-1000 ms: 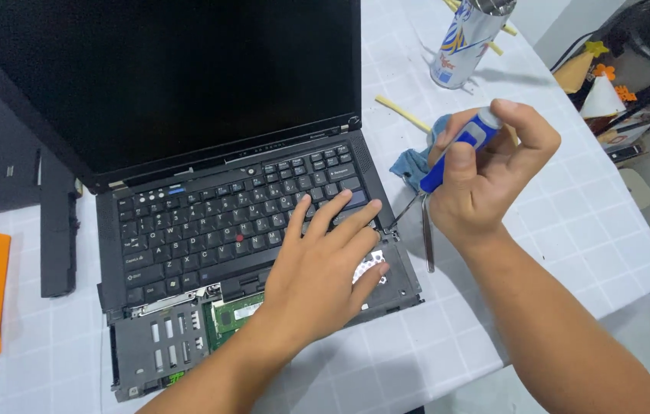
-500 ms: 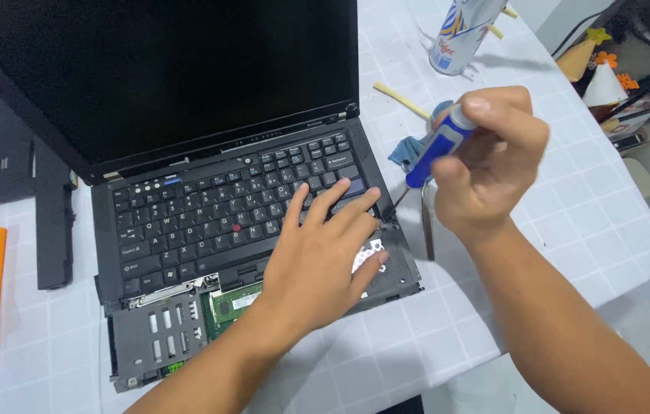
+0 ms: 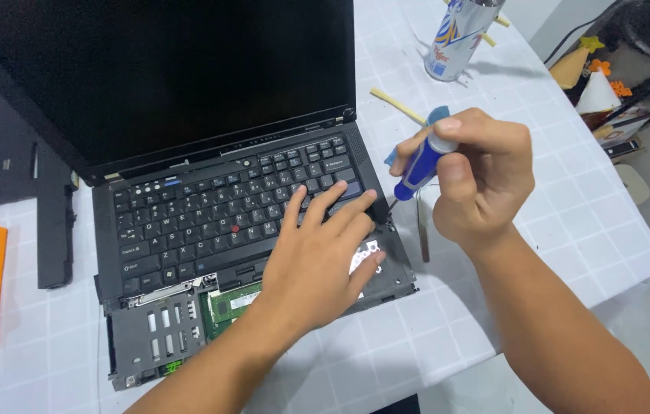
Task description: Removing the palm rest bezel and the keyboard assembly from a laptop during a repair process.
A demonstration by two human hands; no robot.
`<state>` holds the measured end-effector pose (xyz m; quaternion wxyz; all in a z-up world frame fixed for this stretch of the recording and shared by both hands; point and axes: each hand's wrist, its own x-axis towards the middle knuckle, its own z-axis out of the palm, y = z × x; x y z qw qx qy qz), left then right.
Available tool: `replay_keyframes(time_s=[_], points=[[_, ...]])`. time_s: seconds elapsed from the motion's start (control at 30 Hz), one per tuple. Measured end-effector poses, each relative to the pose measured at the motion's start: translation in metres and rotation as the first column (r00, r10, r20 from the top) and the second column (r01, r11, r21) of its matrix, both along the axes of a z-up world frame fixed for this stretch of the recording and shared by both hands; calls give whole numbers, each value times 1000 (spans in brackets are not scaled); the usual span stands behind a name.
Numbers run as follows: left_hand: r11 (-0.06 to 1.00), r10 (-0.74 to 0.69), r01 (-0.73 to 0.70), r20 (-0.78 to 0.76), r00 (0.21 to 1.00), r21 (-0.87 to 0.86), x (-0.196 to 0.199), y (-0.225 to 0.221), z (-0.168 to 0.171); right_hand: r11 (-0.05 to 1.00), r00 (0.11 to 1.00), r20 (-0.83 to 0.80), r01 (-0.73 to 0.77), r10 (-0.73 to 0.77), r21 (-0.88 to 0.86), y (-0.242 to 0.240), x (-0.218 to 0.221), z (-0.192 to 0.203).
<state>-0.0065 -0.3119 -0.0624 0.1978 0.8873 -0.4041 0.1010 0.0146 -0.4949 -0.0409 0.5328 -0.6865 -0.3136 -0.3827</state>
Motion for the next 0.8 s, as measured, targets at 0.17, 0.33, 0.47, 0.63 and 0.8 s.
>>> replay_keyframes(time_s=[0.17,0.33,0.47,0.63,0.8], points=[[1000,4,-4,9,1000,19,0,0,-2,999,1000,-4,-26,26,30,7,-1,1],[1000,9,-9,6,1000,-3,0,0,-3,990,981,129,139,-143,38,10,2,4],[1000,4,-4,2,1000,-7,0,2,-3,997,1000,6,20,-21,77,9,1,1],[1000,1,-1,11,1000,5,1,1,-2,998,1000,-17,-4,5,61,6,3,1],[1000,10,-9,-15,1000,25,1,1,-3,988,987,-125,-83,99,128,7,-4,-2]])
